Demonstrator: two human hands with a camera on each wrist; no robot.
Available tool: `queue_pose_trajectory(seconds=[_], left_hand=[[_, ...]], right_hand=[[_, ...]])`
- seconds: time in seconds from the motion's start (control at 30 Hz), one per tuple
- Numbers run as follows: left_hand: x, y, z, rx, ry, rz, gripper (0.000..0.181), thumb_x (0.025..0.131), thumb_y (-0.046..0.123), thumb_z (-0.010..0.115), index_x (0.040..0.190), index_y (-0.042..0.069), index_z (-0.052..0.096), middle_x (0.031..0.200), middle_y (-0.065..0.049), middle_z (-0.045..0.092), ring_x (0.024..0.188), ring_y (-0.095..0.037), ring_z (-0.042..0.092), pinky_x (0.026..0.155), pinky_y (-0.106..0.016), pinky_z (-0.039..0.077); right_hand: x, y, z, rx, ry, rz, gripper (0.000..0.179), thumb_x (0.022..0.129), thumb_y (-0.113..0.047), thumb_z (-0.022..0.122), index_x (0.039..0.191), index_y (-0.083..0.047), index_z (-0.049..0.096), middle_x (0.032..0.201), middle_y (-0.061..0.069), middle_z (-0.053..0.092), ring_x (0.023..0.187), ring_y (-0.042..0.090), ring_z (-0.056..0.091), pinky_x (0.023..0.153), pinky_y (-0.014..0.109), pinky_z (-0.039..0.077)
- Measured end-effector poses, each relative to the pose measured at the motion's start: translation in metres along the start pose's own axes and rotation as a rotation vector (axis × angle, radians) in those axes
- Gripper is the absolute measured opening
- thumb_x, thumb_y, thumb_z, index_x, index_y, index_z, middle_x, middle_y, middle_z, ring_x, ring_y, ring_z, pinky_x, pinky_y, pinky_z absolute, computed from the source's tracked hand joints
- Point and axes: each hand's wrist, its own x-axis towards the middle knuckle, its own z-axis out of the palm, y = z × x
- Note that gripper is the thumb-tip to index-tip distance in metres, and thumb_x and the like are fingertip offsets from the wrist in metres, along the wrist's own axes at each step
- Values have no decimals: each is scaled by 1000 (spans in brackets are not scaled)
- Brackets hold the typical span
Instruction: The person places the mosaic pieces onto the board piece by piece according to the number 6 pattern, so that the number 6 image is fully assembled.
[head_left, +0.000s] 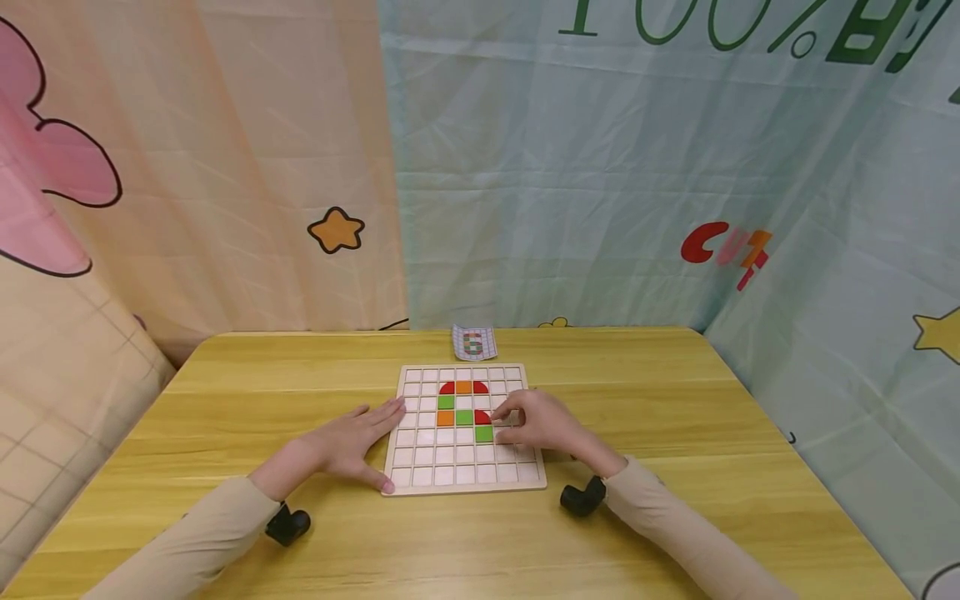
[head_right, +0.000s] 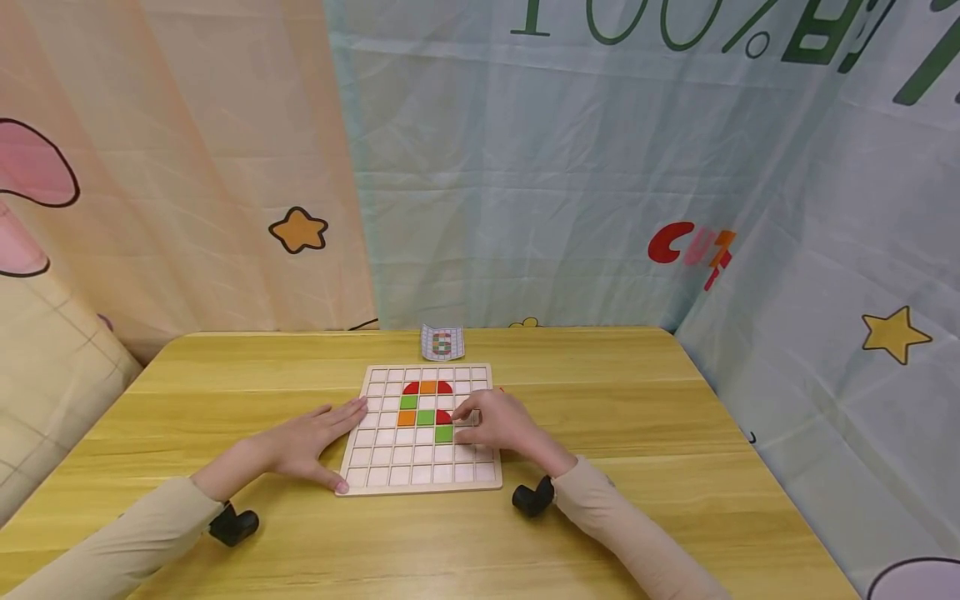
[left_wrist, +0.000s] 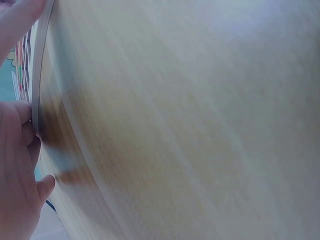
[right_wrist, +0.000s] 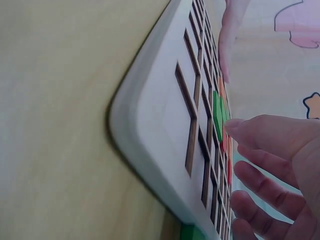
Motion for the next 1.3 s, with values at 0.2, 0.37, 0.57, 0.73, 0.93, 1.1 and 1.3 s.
queue_pose_trajectory(seconds=[0.2,0.37,0.57,0.73,0.93,1.1,1.3], left_hand=[[0,1,-1,-2,4,5,116,74,70,65,152,0,18,161,-16,12,148,-32,17,118,-57,17],[0,1,-1,1,3,5,116,74,70,65,153,0,18,162,-16,11,148,-32,17,118,-56,17],[1,1,-1,0,-4,-4,117,73,72,64,153,0,17,162,-16,11,148,-32,17,118,-56,17],[1,1,0,1,-6,-6,117,73,72,64,153,1,17,162,-15,10,149,-31,17,118,-56,17],[2,1,-1,0,2,3,116,73,71,64,153,0,18,161,-17,11,148,-33,17,118,-58,17],[2,1,0,-5,-1,0,116,73,72,64,153,1,17,162,-16,10,148,-32,17,118,-57,16],[1,-1,1,1,-1,-5,118,73,73,63,153,1,17,162,-15,10,148,-32,17,119,-56,17]], right_hand=[[-7,12,-9,-10,10,28,24,79,-28,78,101,-17,75,93,-7,69,62,6,49,55,19,41],[-14,21,-17,-5,25,51,26,79,-28,78,102,-15,74,91,-5,68,58,6,48,51,19,39],[-26,31,-27,6,45,80,27,78,-27,80,100,-14,74,92,-1,68,59,6,48,51,20,41],[-38,41,-33,8,53,49,28,78,-27,80,102,-13,74,93,0,69,58,3,49,52,19,43],[-52,52,-38,6,57,37,28,78,-29,79,101,-14,74,94,0,70,60,1,50,56,18,45],[-62,59,-41,-4,49,75,29,78,-32,79,102,-16,74,95,-1,70,59,0,50,55,19,44],[-71,64,-40,-46,54,104,31,77,-35,80,100,-15,75,93,-2,72,55,-1,47,52,18,42]])
